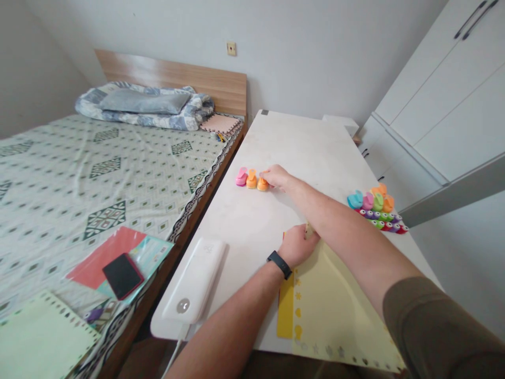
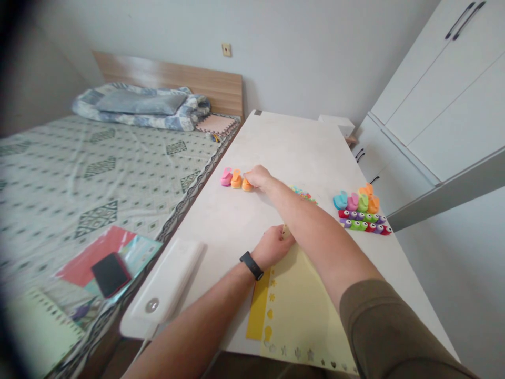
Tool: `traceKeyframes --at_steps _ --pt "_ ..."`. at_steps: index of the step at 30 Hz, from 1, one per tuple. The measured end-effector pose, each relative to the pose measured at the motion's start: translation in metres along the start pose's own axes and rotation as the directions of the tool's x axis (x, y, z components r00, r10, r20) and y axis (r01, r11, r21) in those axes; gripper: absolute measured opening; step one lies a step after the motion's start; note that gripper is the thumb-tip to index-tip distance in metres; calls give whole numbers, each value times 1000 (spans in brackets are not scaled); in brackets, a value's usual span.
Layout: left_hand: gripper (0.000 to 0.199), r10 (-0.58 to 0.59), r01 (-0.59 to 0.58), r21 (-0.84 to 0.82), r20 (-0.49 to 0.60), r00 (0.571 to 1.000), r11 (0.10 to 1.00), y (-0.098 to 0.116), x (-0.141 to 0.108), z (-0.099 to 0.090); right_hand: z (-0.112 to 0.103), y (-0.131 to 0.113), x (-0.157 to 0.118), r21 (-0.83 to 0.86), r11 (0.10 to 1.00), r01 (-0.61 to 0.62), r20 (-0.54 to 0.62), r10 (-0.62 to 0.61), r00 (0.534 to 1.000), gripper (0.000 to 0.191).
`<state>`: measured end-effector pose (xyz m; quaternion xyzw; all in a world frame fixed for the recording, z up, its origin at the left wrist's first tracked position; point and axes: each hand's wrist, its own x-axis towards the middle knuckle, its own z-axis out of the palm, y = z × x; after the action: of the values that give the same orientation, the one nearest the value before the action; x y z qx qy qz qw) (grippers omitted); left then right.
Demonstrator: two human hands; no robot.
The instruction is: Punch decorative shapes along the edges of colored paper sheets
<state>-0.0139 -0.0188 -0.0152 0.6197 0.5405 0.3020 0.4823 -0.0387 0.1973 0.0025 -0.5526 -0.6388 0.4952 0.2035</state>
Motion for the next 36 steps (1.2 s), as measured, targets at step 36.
traceKeyframes --at_steps 36 --pt "37 21 32 -142 355 935 989 0 -6 -5 -224 105 -141 -274 960 52 -511 -191 838 28"
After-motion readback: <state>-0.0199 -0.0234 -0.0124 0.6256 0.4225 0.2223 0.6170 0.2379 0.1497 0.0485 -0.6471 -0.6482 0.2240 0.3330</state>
